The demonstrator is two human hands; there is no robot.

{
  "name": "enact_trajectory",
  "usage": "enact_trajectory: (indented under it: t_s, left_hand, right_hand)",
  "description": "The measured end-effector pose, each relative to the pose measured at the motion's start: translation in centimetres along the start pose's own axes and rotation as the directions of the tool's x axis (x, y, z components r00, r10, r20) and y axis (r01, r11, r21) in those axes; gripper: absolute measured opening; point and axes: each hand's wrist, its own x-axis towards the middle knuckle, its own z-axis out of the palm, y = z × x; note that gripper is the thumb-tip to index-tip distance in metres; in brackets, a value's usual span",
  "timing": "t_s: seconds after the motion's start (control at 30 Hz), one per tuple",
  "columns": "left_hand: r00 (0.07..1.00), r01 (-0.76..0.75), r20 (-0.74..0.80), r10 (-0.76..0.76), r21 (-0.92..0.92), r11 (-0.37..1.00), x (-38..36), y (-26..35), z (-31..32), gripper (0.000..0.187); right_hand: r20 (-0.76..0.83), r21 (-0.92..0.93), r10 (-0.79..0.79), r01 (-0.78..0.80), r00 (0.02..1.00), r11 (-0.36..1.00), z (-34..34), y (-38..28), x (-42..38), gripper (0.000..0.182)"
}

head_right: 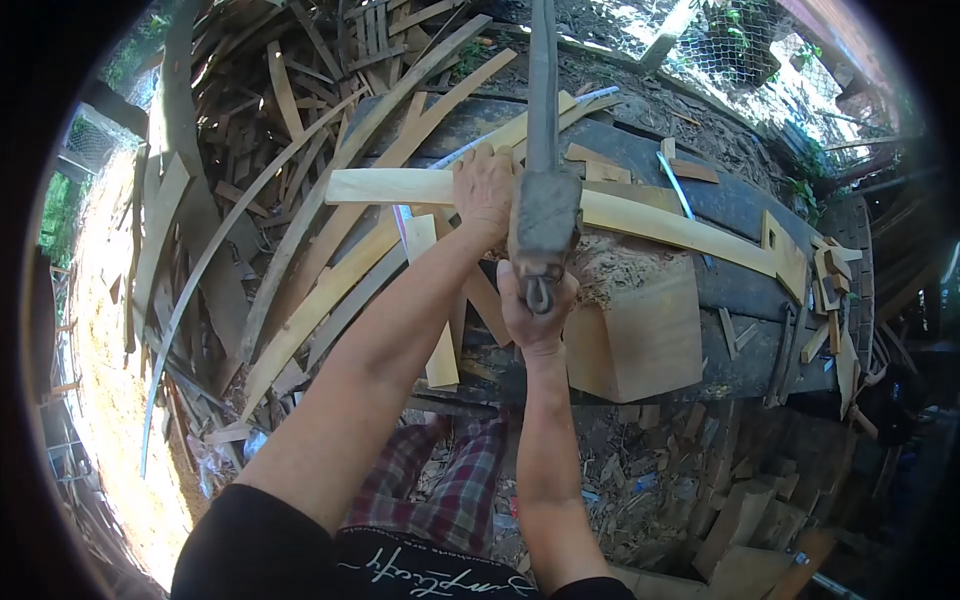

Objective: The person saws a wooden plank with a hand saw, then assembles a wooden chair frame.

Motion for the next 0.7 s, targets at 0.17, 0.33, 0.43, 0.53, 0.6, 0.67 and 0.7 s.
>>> enact_trajectory:
  t_s: [0.17, 0.33, 0.43, 0.53, 0.6, 0.67, 0.7]
  left_hand:
    - [0.997, 0.073, 0.004, -0.073, 0.002, 0.997, 0.2, 0.3, -0.1, 0.017]
    - [1.0, 0.015, 0.003, -0.015, -0.026, 1.0, -0.4, 0.0, 0.0, 0.016]
    - [0.999, -0.022, -0.033, 0.022, -0.02, 1.0, -0.6, -0.3, -0.5, 0.016]
    - [0.999, -0.03, -0.037, 0.03, -0.001, 1.0, -0.8, -0.3, -0.6, 0.016]
    - [0.999, 0.001, -0.032, 0.0, 0.004, 1.0, -0.7, 0.0, -0.3, 0.016]
    - [1.0, 0.01, -0.026, -0.011, -0.019, 1.0, -0.6, 0.0, -0.2, 0.015]
    - [0.999, 0.015, -0.035, -0.016, -0.016, 1.0, -0.6, -0.1, 0.0, 0.015]
  right_hand:
    - [0.041, -0.055, 0.05, -0.048, 0.998, 0.997, -0.9, -3.2, -4.7, 0.011]
    - [-0.011, 0.283, 0.009, -0.005, 1.0, 0.959, -2.5, -5.3, -9.5, 0.012]
    - [-0.04, 0.35, 0.123, -0.102, 0.992, 0.931, -1.4, -3.1, -6.2, 0.009]
    - [-0.058, 0.25, 0.149, -0.13, 0.987, 0.96, -0.4, -0.6, -0.4, 0.011]
    - [-0.051, 0.118, 0.051, -0.045, 0.997, 0.992, -0.5, -0.2, 0.4, 0.01]
    - [-0.06, 0.126, 0.058, -0.05, 0.996, 0.991, -0.4, -1.7, -0.8, 0.011]
    - [-0.06, 0.094, 0.056, -0.05, 0.997, 0.994, -0.2, -2.3, -1.8, 0.011]
